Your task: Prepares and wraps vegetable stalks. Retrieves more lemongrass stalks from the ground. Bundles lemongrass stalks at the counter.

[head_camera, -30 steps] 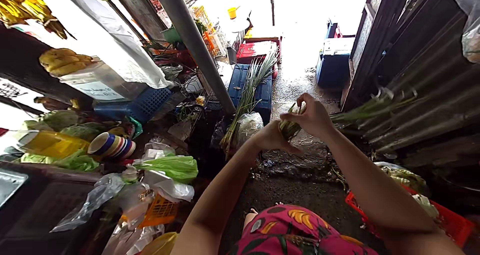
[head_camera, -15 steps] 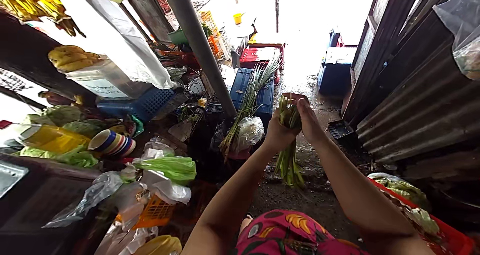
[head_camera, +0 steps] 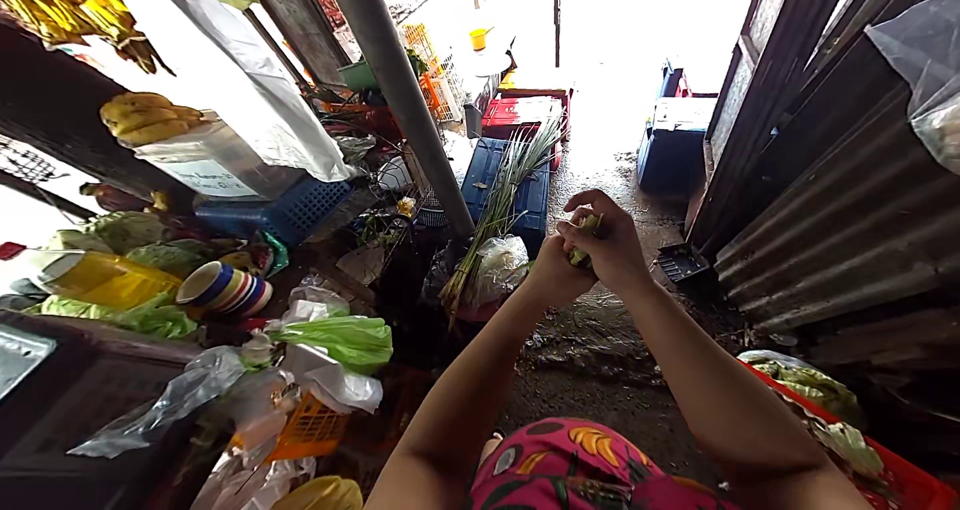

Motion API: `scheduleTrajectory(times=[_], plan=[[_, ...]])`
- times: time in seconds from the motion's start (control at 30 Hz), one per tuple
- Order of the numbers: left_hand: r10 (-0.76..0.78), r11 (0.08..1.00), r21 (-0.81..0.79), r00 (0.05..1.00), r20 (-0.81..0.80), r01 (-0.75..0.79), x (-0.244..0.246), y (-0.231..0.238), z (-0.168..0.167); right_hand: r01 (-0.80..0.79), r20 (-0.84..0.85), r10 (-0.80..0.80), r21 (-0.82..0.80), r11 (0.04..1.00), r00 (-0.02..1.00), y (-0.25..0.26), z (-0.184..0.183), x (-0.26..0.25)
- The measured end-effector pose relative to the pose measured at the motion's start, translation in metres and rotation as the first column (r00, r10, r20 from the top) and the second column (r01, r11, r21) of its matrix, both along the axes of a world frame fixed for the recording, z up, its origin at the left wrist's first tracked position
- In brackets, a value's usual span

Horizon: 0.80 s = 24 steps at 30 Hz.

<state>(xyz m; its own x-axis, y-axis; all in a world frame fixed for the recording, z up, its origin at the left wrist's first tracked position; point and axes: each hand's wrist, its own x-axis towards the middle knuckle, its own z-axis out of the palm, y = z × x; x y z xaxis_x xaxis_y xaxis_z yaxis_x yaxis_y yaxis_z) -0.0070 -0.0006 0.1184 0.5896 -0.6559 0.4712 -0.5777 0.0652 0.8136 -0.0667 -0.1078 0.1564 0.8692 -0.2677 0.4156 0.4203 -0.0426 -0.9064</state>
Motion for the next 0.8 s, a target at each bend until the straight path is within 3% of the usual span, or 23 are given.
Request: scheduleTrajectory(times=[0.1, 0.2, 0.27, 0.4, 0.47, 0.53, 0.57, 0.63, 0.7, 0.8], plan=[[-0.008, 0.998, -0.063, 0.999, -0.046, 0.005, 0.002, 0.0, 0.001, -0.063, 0.015, 0.067, -0.188, 0.98, 0.998, -0.007, 0.008, 0.006], [0.027, 0.999, -0.026, 0.982, -0.185, -0.032, 0.013, 0.005, 0.008, -0.088, -0.094, 0.06, -0.33, 0.94, 0.994, -0.025, 0.007, 0.01], [0.038, 0.998, -0.035, 0.961, -0.274, -0.05, 0.021, 0.011, 0.015, -0.183, -0.199, 0.124, -0.311, 0.933, 0.972, -0.038, -0.018, 0.014], [0.053, 0.992, -0.081, 0.911, -0.408, -0.094, 0.03, 0.017, 0.028, -0.321, -0.478, 0.235, -0.107, 0.941, 0.847, -0.025, -0.102, 0.005], [0.083, 0.989, -0.074, 0.893, -0.442, -0.129, 0.034, 0.019, 0.028, -0.301, -0.512, 0.257, -0.004, 0.954, 0.82, -0.016, -0.131, -0.004], [0.144, 0.982, -0.047, 0.891, -0.43, -0.181, 0.039, 0.022, 0.025, -0.253, -0.537, 0.195, -0.035, 0.967, 0.821, -0.012, -0.137, -0.011], [0.193, 0.975, -0.02, 0.888, -0.417, -0.221, 0.042, 0.023, 0.024, -0.24, -0.559, 0.124, -0.14, 0.961, 0.82, -0.015, -0.131, -0.014], [0.303, 0.952, 0.074, 0.878, -0.37, -0.298, 0.049, 0.029, 0.02, -0.244, -0.565, -0.067, -0.456, 0.856, 0.822, -0.026, -0.109, -0.017], [0.364, 0.929, 0.178, 0.887, -0.282, -0.325, 0.056, 0.033, 0.013, -0.293, -0.54, -0.232, -0.713, 0.637, 0.809, -0.039, -0.08, -0.016], [0.372, 0.888, 0.347, 0.914, -0.16, -0.301, 0.061, 0.033, 0.005, -0.292, -0.403, -0.327, -0.895, 0.338, 0.855, -0.051, -0.046, -0.013]])
